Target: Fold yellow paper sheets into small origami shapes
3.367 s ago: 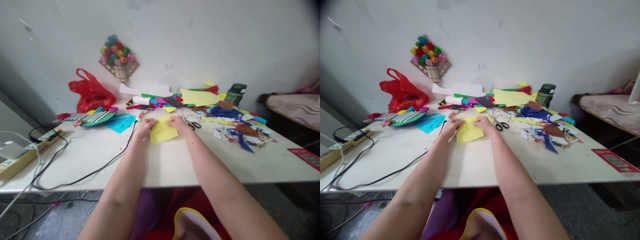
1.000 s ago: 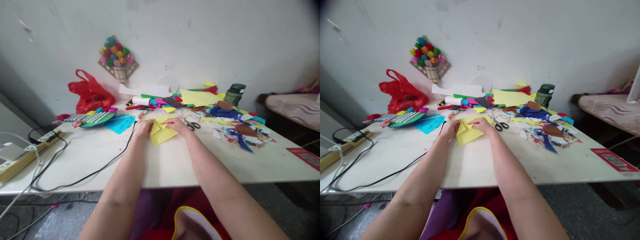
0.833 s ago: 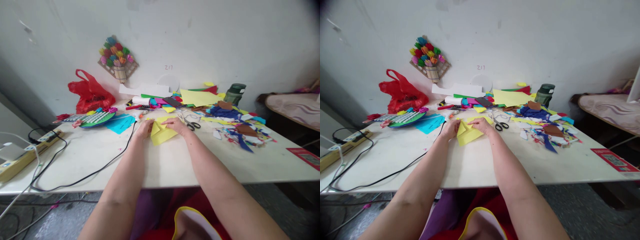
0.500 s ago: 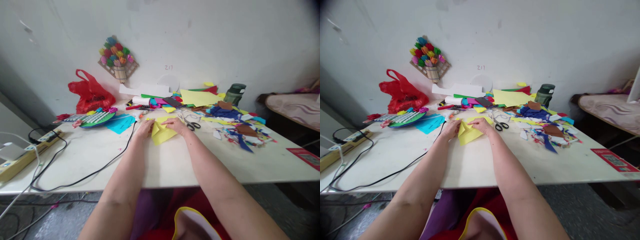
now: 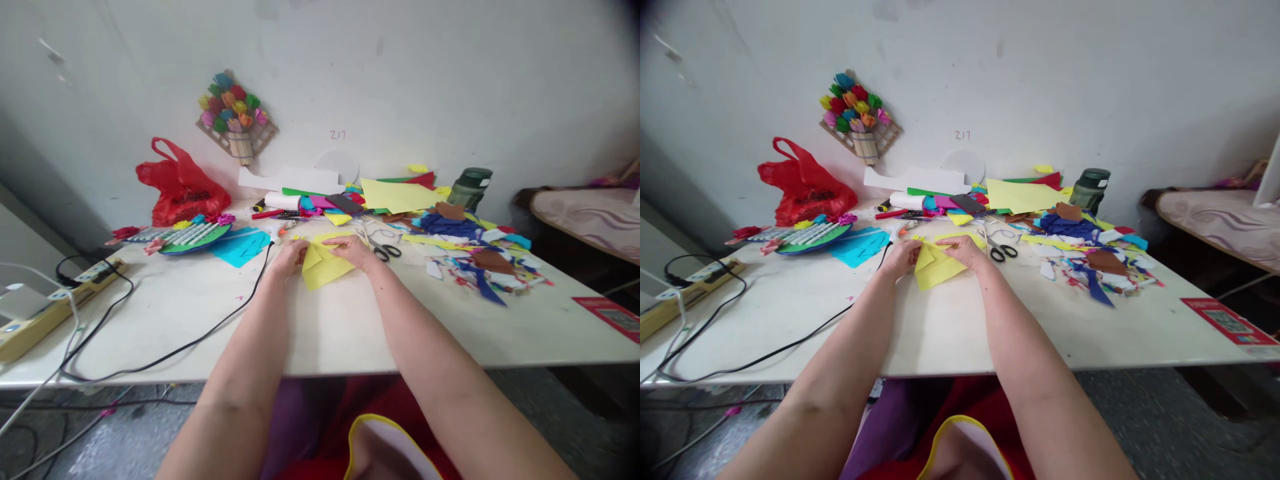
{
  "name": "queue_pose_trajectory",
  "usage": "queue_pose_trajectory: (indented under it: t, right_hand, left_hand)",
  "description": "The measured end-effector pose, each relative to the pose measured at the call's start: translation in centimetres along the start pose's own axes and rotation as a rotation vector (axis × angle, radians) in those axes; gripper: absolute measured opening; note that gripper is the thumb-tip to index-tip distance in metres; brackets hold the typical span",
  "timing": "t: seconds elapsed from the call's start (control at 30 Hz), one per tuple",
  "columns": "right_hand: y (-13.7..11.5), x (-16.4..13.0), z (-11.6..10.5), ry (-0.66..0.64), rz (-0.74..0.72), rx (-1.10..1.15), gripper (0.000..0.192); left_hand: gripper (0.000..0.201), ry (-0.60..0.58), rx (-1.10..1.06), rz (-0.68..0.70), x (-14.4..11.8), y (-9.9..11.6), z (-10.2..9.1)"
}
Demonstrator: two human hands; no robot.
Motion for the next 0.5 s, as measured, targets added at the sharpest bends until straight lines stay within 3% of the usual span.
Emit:
queue_pose_trajectory:
  t: [0.3, 0.5]
  right_hand:
    - [0.4, 0.1, 0.0, -0.030, 0.056, 0.115, 0.032]
    - [1.5, 0.1, -0.1, 0.031, 0.150, 0.123, 0.026]
  left_hand:
    - [0.018, -0.038, 0.108, 0.048, -0.4, 0.4, 0.0]
    - [0.018, -0.061, 0.171, 0.111, -0.4, 0.6, 0.1]
Point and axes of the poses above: each hand's wrist, its own x-axis towards the middle knuckle, its own z-axis out of the palm, y = z × x, the point moved 4 cm from there along x, towards the middle knuckle, and after that the axes turned 4 degrees about -x, right-handed, at the moved point
